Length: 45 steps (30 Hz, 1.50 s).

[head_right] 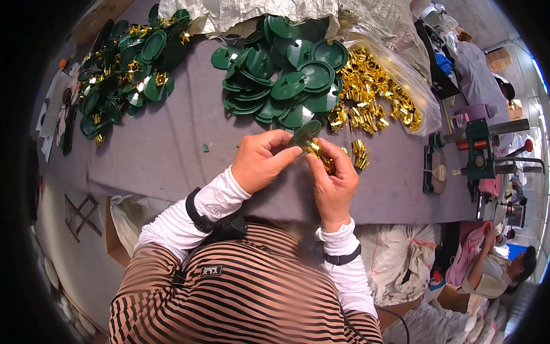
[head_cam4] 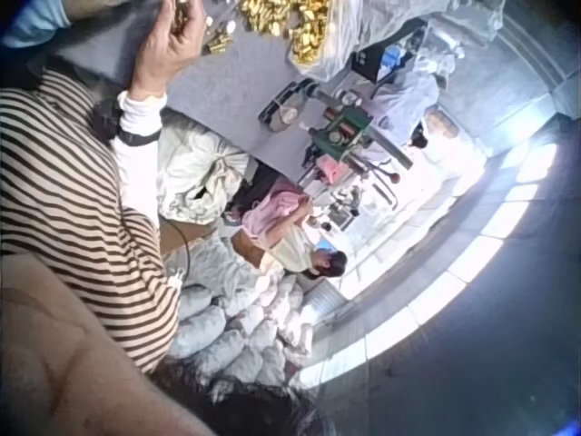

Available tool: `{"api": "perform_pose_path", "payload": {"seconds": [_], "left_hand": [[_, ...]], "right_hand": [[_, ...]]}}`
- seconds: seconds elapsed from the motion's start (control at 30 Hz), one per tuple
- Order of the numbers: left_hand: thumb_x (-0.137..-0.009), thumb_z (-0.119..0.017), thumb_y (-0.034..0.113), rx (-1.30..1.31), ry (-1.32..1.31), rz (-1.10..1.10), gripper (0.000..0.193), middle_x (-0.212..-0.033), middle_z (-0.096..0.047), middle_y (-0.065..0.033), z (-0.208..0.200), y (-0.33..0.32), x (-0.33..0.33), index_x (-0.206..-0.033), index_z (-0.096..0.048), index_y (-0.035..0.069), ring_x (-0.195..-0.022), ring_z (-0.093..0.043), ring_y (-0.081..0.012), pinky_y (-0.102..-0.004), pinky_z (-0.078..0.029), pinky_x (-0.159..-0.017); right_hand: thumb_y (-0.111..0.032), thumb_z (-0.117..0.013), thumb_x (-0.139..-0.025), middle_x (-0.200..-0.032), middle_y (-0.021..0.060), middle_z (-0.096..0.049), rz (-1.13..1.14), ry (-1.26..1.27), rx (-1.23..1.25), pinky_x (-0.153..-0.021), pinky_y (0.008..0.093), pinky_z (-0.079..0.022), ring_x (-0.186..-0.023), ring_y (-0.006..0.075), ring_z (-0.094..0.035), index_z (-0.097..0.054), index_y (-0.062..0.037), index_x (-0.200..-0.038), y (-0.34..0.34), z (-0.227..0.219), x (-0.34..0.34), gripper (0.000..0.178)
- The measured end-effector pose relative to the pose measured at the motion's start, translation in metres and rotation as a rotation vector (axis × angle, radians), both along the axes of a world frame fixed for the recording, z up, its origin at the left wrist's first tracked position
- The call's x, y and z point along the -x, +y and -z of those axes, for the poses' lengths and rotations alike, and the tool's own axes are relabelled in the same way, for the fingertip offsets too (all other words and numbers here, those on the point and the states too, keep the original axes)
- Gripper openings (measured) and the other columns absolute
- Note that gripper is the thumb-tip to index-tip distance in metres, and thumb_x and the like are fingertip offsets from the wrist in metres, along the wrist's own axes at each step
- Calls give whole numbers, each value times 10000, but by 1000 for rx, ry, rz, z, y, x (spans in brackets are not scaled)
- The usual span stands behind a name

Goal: The person assembles small gold decorative items onto green plastic circular bases by hand.

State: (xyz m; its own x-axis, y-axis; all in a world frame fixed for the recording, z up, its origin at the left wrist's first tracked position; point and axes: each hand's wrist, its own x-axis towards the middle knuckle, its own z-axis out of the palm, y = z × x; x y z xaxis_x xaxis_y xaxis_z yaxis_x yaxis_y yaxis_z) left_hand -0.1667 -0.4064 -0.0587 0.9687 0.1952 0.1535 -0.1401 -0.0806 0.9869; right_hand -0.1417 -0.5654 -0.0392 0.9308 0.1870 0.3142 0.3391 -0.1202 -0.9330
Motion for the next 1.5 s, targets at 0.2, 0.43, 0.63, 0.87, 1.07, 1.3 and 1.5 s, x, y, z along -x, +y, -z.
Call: {"api": "perform_pose_path", "payload": {"seconds": [0.2, 0.43, 0.63, 0.87, 1.07, 1.3, 1.5], "left_hand": [[-752, -712, 8, -409, -483, -47, 235, -920, -677, -121, -13, 5, 2, -983, -673, 24, -851, -648, -282, -322, -529, -711], [-764, -715, 11, -479, -560, -67, 236, -903, -683, -93, -11, 11, 2, -996, -672, 22, -844, -656, -224, -305, -528, -719], [-817, -722, 89, 156, -33, -306, 187, -854, -660, -19, -52, 87, -18, -960, -665, -18, -753, -596, -74, -215, -488, -677], [-775, -784, 161, -306, -279, -881, 589, -1259, -542, -133, -78, 183, -46, -1263, -501, -8, -1141, -521, -235, -358, -431, -970], [-857, -596, 243, -671, 64, -288, 358, -1088, -662, -189, -6, 170, -105, -1170, -621, 72, -1024, -640, -321, -372, -502, -889], [-808, -722, 261, -575, 309, 66, 571, -1234, -599, -200, -35, 175, -108, -1277, -532, -4, -1153, -577, -285, -343, -448, -978], [-801, -752, 206, -60, 248, -113, 301, -883, -652, -47, -69, 148, -53, -1001, -626, 19, -742, -608, -115, -280, -506, -608]], "right_hand": [[-50, -696, -860, -970, 66, -665, -4, 215, -144, -669, 233, -512, -761, 102, -615, -626, 17, -1133, 1, -5, 10, 290], [-104, -663, -895, -943, 70, -664, -125, 540, -461, -605, 223, -522, -727, 107, -617, -617, 19, -1135, 8, -13, 2, 274], [-106, -616, -919, -909, 36, -633, -111, 378, -296, -575, 196, -457, -677, 64, -548, -604, -6, -1172, -16, 17, -30, 272], [-26, -588, -891, -1056, 36, -581, -111, 129, -495, -814, 243, -477, -849, 110, -559, -518, 5, -1298, 2, 18, -30, 415], [20, -670, -824, -1028, 12, -639, -97, 71, -100, -747, 178, -411, -826, 58, -528, -666, -26, -1130, -6, 9, -18, 309], [66, -640, -817, -1201, 88, -590, -154, 39, -230, -845, 244, -477, -981, 129, -596, -641, -14, -1050, -8, 17, -19, 246], [53, -665, -813, -1120, 49, -570, -3, -106, 9, -835, 246, -476, -946, 121, -581, -614, -20, -1159, -11, 10, -15, 357]]}}
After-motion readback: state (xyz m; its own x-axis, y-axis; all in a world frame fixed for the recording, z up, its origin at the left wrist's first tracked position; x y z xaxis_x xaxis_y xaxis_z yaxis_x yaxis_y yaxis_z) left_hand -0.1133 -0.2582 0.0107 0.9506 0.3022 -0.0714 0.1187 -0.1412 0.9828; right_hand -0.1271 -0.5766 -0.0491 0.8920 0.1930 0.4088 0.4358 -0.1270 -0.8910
